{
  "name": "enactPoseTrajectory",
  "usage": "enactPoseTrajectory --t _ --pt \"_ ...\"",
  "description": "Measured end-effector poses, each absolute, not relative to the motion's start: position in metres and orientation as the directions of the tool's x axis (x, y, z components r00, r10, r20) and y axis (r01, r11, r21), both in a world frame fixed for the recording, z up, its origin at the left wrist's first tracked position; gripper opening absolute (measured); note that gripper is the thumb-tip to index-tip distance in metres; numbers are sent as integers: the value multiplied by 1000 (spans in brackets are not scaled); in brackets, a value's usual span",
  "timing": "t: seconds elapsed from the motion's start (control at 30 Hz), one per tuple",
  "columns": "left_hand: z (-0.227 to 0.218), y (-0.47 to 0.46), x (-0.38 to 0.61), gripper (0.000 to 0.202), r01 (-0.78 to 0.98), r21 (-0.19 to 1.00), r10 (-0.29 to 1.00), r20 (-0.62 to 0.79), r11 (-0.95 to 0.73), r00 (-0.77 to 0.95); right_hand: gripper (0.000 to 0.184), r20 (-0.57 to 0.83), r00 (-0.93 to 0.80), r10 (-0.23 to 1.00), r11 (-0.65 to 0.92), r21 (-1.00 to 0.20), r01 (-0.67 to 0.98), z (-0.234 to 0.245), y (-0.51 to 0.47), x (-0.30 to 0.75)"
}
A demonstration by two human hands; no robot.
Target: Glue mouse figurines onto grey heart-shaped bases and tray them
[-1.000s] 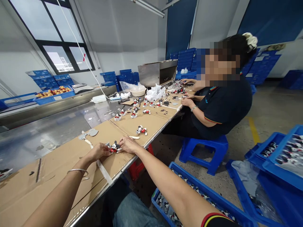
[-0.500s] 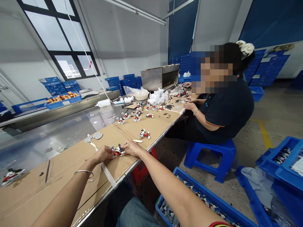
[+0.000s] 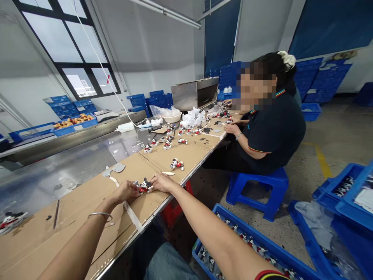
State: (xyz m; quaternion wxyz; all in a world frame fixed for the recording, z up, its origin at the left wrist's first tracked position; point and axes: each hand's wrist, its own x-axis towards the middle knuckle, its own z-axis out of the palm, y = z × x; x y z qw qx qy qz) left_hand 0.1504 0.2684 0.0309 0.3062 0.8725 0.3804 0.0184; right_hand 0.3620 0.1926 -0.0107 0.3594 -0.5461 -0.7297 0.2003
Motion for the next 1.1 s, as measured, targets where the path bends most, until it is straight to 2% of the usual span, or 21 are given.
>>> enactPoseTrajectory --t 0.27,0.6,0.87,1.1 --pt "30 269 150 24 678 520 691 -212 -519 691 32 330 -139 934 346 -731 588 -5 180 369" --pt "27 270 152 23 684 526 701 -213 -505 681 23 346 -132 929 355 -731 582 -6 173 369" --pt "24 273 150 29 668 585 711 -210 -459 671 20 343 -161 925 368 -710 601 -10 179 364" --pt "25 266 153 32 623 641 708 -172 -448 685 22 384 -157 910 385 -639 666 -9 181 359"
